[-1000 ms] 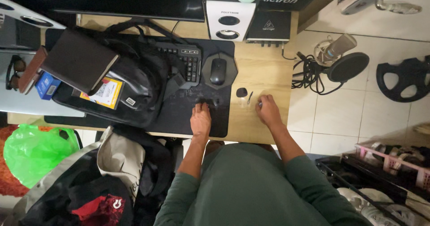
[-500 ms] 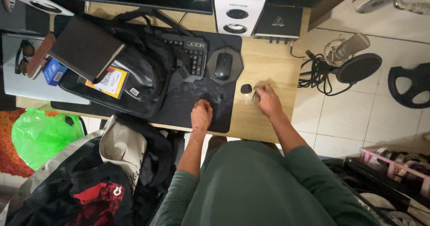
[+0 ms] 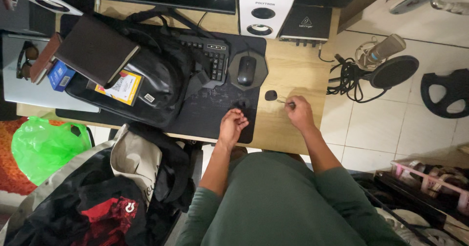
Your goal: The person gathers items from a desk and around a room, including water bottles, small objects, a black jacket, and a pink garment, and packs them into a black backpack.
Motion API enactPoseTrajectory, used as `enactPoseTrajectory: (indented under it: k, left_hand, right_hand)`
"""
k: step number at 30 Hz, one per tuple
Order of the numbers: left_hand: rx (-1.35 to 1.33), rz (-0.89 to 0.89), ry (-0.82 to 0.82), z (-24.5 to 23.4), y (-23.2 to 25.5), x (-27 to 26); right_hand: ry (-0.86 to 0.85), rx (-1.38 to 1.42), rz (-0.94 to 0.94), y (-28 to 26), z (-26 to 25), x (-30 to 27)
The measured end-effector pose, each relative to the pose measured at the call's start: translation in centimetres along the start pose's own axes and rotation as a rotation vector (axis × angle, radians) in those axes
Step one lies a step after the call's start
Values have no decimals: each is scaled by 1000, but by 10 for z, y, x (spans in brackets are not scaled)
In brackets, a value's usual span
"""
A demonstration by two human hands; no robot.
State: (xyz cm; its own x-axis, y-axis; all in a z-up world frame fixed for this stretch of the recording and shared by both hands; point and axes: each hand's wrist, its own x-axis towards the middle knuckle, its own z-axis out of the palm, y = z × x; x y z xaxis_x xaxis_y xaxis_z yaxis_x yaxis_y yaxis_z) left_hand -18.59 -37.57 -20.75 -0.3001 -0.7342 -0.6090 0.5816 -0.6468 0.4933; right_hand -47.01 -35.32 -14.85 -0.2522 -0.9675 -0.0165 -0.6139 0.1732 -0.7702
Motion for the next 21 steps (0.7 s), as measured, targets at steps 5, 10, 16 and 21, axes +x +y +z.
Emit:
enactPoseTrajectory:
  k: [5,10,16,21]
  left_hand:
    - [-88,-114,22,30,-4,3]
    - [-113,-197,-77,53,-1,2]
    - [-161,-227,-156,46,-11,-3]
    - [-195,-228,-120,23,-20,-1]
  right_hand:
    - [-167,163,53,-51,-1,-10]
    - [-292,56,-154,-113,9,-17]
    - [-269,-77,-270,-145,20,-26]
    - [-288,-37,-223,-151,26,-29]
